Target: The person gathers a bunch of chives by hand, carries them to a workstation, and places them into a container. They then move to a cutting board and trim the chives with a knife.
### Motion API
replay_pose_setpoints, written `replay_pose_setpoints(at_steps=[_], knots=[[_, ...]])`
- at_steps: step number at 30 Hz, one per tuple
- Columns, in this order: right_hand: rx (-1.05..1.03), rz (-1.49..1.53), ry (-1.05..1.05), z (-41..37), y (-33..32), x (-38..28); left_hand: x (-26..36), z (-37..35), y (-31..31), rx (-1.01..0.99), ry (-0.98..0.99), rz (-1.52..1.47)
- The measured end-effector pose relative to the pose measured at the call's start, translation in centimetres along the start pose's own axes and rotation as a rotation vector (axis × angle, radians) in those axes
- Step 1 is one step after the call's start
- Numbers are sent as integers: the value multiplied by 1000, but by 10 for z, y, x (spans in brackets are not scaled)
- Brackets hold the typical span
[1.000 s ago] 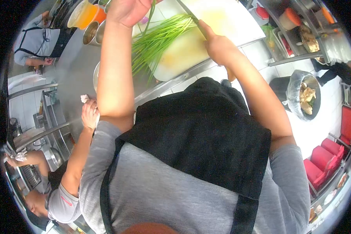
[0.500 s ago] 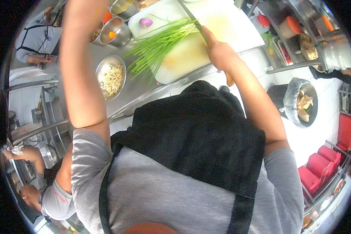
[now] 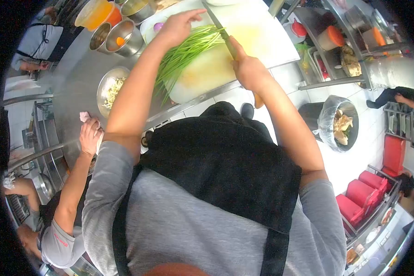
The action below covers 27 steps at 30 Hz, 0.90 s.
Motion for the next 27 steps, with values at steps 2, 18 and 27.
replay_pose_setpoints(at_steps=[2,18,27], knots=[[13,-12,-5,1,-1,0,-8,8,-12,118,106,66],[-44,-50,-12,3,4,-3,-58,-67,-49,559,-270,296],[-97,34,98,-9,3,-20,-127,-88,-58,415,-649,271]])
Point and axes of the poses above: each hand's wrist, its own z-axis towards the middle knuckle, its own y-axis out of the palm, x = y × z, the point moved 9 cm from there along z, towards the middle knuckle, and after that the axes turned 7 degrees about -x, right-handed, at the moved point
